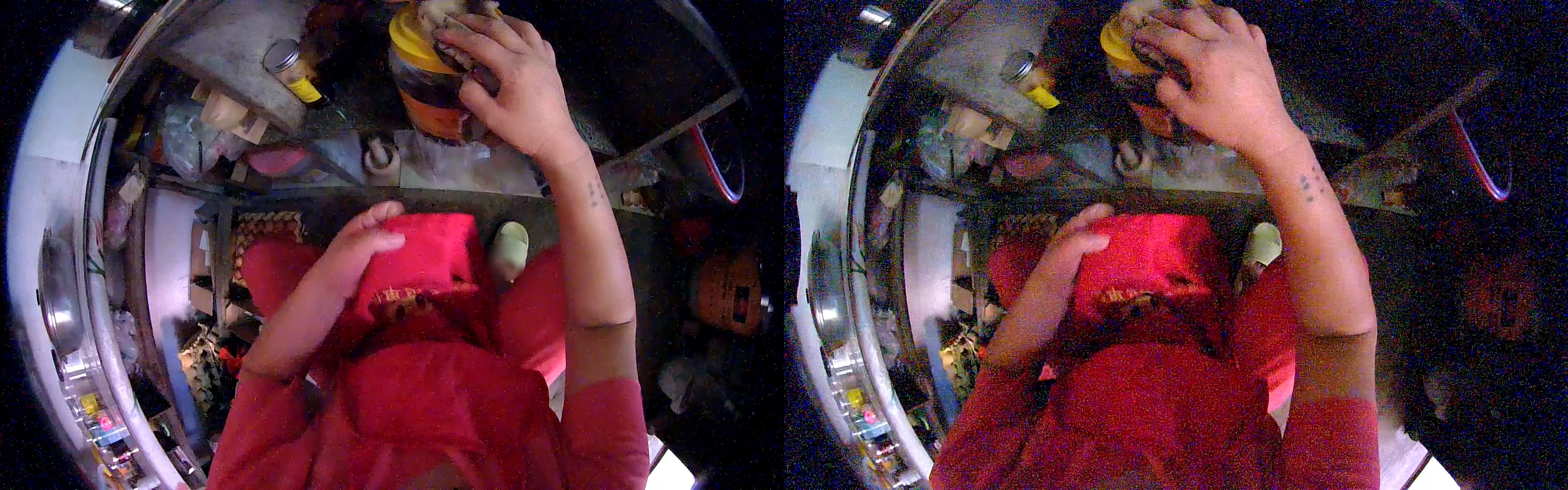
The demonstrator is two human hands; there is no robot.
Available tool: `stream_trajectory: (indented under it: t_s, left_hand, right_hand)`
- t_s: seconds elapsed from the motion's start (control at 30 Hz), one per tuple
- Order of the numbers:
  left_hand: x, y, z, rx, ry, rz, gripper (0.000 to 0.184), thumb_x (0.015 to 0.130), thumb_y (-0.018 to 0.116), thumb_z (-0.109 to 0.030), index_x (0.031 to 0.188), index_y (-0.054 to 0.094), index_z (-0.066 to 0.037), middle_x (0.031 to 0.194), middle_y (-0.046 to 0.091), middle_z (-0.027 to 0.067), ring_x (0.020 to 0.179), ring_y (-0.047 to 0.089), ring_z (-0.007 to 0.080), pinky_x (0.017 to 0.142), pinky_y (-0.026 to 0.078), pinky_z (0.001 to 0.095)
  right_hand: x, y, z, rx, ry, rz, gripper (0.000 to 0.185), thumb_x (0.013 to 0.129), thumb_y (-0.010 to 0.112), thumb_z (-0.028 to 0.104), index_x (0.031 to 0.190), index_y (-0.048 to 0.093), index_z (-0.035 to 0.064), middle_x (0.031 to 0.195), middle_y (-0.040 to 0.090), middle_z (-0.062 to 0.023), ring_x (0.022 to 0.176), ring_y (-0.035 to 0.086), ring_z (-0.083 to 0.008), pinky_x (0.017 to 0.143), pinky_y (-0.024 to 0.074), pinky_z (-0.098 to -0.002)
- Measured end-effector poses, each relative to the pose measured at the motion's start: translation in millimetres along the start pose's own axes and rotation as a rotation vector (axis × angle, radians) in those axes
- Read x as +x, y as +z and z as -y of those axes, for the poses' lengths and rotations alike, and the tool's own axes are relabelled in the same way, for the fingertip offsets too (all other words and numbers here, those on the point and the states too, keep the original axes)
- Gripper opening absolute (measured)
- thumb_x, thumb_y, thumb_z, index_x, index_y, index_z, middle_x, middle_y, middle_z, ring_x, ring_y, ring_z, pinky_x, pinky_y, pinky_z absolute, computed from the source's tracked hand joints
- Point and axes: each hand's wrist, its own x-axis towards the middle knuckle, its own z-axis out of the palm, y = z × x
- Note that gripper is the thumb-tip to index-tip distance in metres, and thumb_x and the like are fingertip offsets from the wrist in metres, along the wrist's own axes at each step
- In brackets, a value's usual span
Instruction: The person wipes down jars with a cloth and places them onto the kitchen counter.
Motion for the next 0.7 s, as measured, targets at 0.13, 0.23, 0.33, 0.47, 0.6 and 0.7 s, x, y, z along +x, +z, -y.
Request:
stream_trajectory:
  t_s: [0.13,0.23,0.33,0.47,0.6,0.7]
  left_hand:
    - [-68,66,-30,0.102,0.240,0.467,0.022,0.077,0.067,-0.004,0.091,0.050,-0.009,0.090,0.049,-0.0021,0.086,0.052,0.0115,0.079,0.042,0.0268]
    - [-70,94,-29,0.042,0.468,1.139,0.022,0.079,0.067,-0.008,0.089,0.048,-0.008,0.090,0.047,0.0000,0.085,0.051,0.0136,0.077,0.040,0.0274]
    - [-81,113,-14,-0.009,0.479,1.288,0.022,0.079,0.067,-0.008,0.090,0.048,-0.008,0.090,0.047,0.0004,0.086,0.051,0.0141,0.078,0.040,0.0280]
    - [-89,127,5,-0.043,0.478,1.353,0.022,0.079,0.067,-0.009,0.091,0.048,-0.008,0.091,0.048,0.0010,0.087,0.051,0.0148,0.078,0.040,0.0289]
    - [-92,136,19,-0.079,0.465,1.385,0.023,0.079,0.067,-0.010,0.092,0.048,-0.008,0.092,0.048,0.0015,0.088,0.051,0.0154,0.079,0.040,0.0297]
    - [-91,143,27,-0.120,0.457,1.416,0.023,0.079,0.067,-0.011,0.093,0.048,-0.008,0.093,0.048,0.0019,0.088,0.051,0.0159,0.079,0.040,0.0303]
  right_hand:
    - [0,1,3,-0.050,0.022,0.012,0.054,0.072,0.064,0.018,0.125,0.058,0.0124,0.128,0.051,-0.0171,0.121,0.041,-0.0424,0.102,0.0323,-0.0511]
    - [-6,1,3,-0.022,-0.051,-0.032,0.054,0.072,0.063,0.016,0.125,0.057,0.0092,0.129,0.051,-0.0186,0.128,0.038,-0.0420,0.107,0.0269,-0.0514]
    - [-7,-2,-2,-0.013,-0.022,0.005,0.055,0.072,0.062,0.018,0.126,0.056,0.0073,0.130,0.051,-0.0183,0.125,0.041,-0.0410,0.107,0.0296,-0.0492]
    - [-3,11,-19,-0.127,-0.140,-0.076,0.054,0.072,0.061,0.019,0.124,0.057,0.0066,0.129,0.052,-0.0188,0.116,0.045,-0.0391,0.101,0.0368,-0.0474]
    - [-5,12,-11,-0.065,-0.182,-0.146,0.053,0.072,0.060,0.020,0.123,0.057,0.0068,0.128,0.052,-0.0187,0.114,0.046,-0.0387,0.101,0.0373,-0.0470]
    - [-1,11,-18,-0.008,-0.197,-0.118,0.052,0.073,0.059,0.020,0.124,0.057,0.0070,0.127,0.052,-0.0185,0.114,0.046,-0.0384,0.101,0.0371,-0.0465]
